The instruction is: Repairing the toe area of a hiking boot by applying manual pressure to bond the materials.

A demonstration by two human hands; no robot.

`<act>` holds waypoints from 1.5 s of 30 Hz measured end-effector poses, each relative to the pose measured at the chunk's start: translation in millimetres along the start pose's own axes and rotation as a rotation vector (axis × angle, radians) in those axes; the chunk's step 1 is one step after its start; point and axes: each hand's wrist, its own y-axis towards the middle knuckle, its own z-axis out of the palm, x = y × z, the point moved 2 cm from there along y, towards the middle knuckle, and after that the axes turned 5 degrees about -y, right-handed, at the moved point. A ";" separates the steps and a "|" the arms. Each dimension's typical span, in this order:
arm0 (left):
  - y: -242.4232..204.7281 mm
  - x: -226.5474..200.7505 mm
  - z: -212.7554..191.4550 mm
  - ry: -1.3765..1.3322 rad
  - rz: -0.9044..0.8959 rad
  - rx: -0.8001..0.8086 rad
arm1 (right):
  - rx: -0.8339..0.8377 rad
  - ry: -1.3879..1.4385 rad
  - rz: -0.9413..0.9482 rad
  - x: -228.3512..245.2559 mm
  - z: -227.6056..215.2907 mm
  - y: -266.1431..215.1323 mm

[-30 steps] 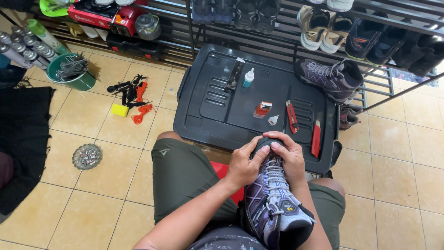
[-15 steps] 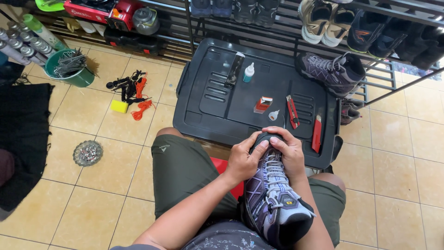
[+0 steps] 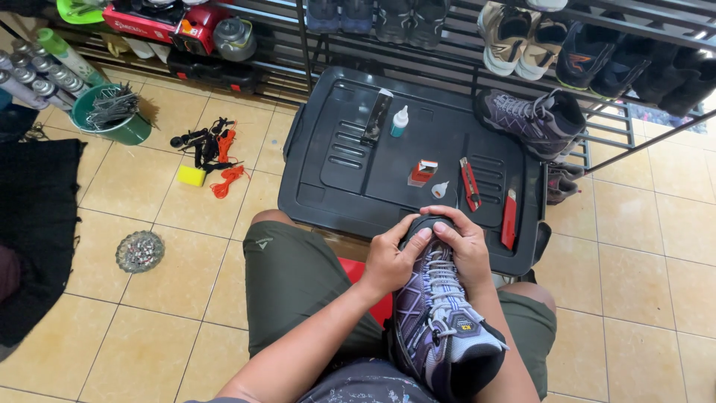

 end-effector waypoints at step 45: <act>-6.2 -11.8 -17.7 -1.146 -0.099 0.263 | -0.002 0.383 0.220 -264.0 -177.2 -290.2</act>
